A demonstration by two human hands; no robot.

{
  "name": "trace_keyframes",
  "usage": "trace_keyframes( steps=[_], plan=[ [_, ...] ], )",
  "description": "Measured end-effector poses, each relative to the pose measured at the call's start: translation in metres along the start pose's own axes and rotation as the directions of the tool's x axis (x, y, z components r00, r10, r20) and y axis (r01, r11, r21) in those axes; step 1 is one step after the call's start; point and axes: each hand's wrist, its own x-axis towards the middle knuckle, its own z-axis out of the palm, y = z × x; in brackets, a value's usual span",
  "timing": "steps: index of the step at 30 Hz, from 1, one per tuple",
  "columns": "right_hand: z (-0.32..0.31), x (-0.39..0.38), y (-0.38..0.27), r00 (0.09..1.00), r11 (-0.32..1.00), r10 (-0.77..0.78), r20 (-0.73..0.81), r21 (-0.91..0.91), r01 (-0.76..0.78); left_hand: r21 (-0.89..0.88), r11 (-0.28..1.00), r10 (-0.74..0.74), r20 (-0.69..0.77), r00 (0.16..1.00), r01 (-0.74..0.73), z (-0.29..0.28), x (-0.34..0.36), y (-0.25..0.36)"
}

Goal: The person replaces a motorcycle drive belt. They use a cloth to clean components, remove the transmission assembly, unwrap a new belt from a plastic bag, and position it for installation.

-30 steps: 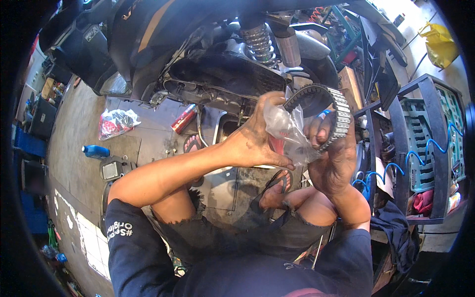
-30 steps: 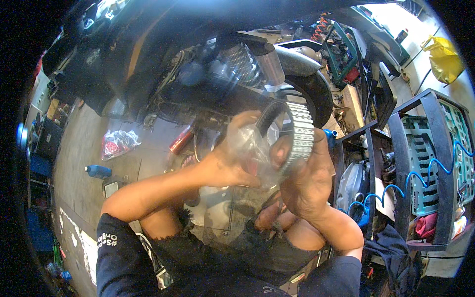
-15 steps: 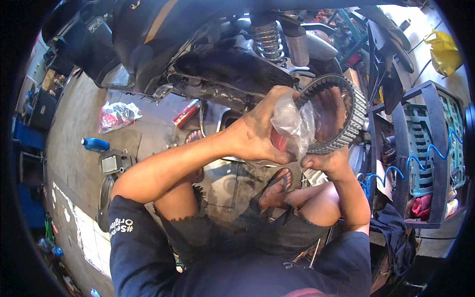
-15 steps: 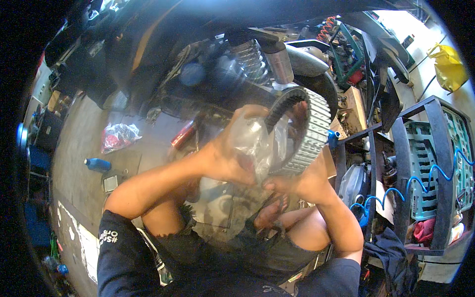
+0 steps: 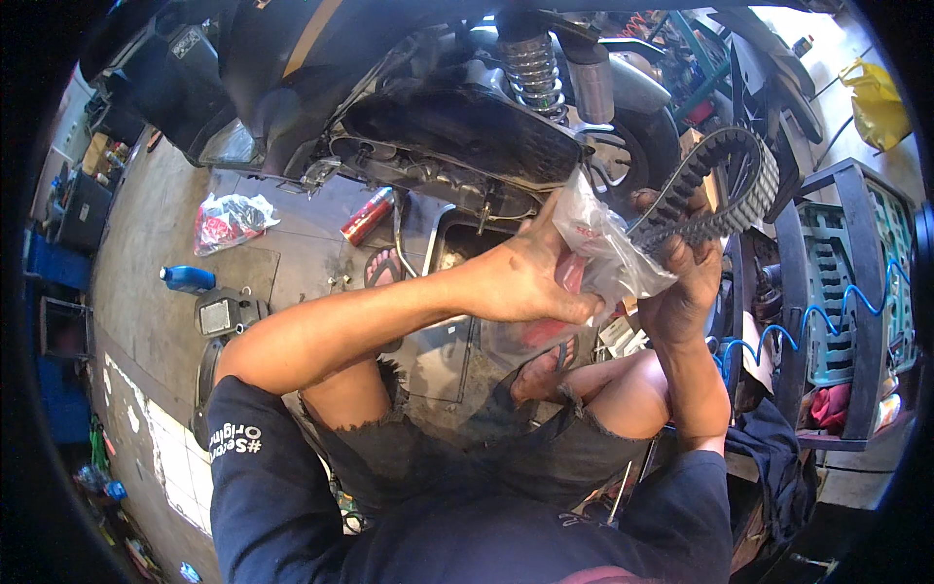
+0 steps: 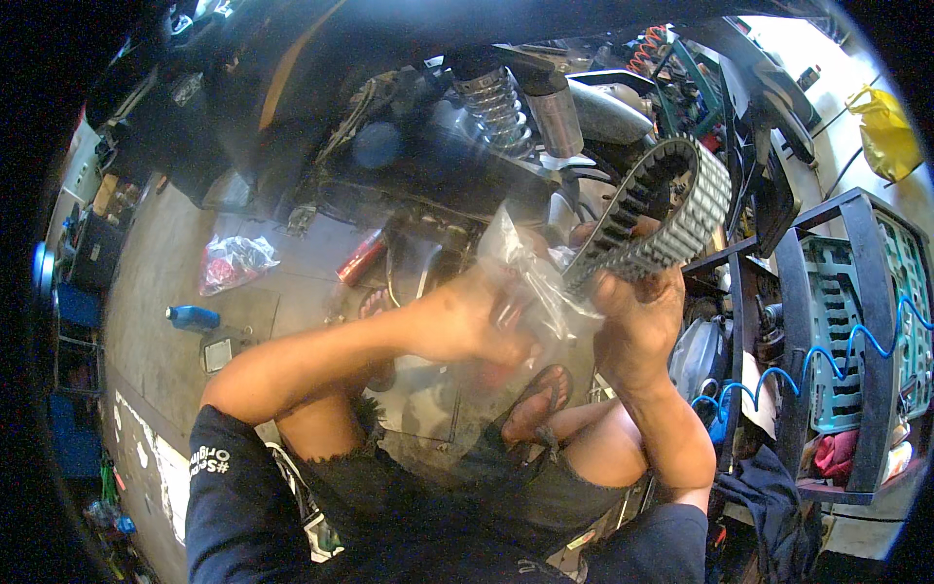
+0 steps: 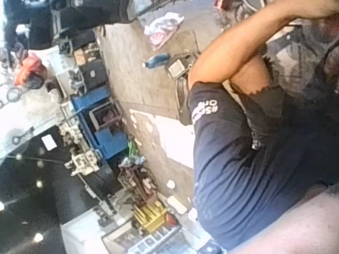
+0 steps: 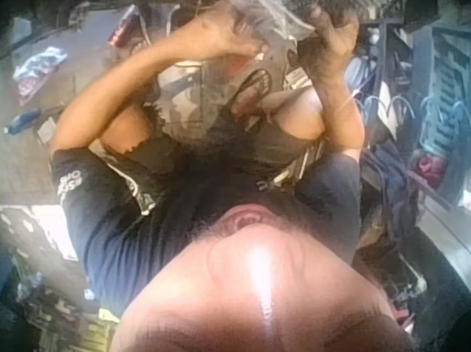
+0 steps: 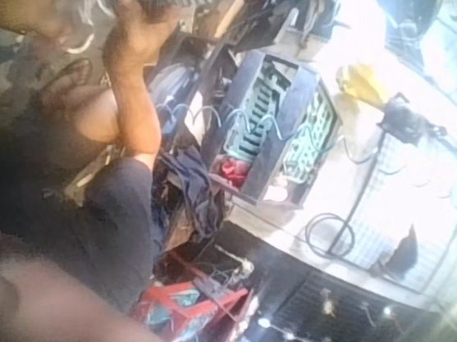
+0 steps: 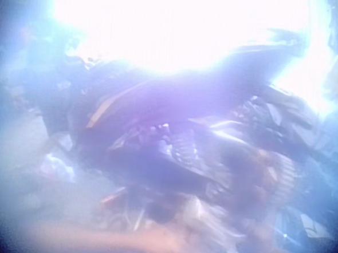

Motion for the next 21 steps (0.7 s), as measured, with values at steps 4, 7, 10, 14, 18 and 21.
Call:
trace_keyframes(
  steps=[4,7,10,14,18,21],
  plan=[
    [0.015,0.002,-0.005,0.999,0.999,0.017,0.051,0.034,-0.019,-0.147,0.985,0.087,-0.013,0.996,-0.088,0.009,0.003,-0.002],
    [0.019,0.005,0.006,0.997,0.997,0.076,0.023,0.027,-0.076,-0.379,0.925,0.005,-0.075,0.997,-0.033,0.011,0.01,-0.01],
    [0.022,0.004,0.013,0.991,0.992,0.119,-0.055,-0.021,-0.121,-0.487,0.872,-0.082,-0.046,0.996,0.049,0.008,0.012,-0.013],
    [0.021,0.011,0.011,0.966,0.975,0.204,-0.157,-0.055,-0.215,-0.53,0.837,-0.139,0.032,0.99,0.135,0.009,0.008,-0.012],
    [0.016,0.017,0.005,0.961,0.977,0.202,-0.188,-0.033,-0.212,-0.57,0.8,-0.15,0.114,0.982,0.188,0.017,0.005,-0.003],
    [0.007,0.022,0.003,0.967,0.987,0.151,-0.207,-0.018,-0.158,-0.504,0.82,-0.22,0.158,0.963,0.27,0.019,0.002,-0.004]
  ],
)
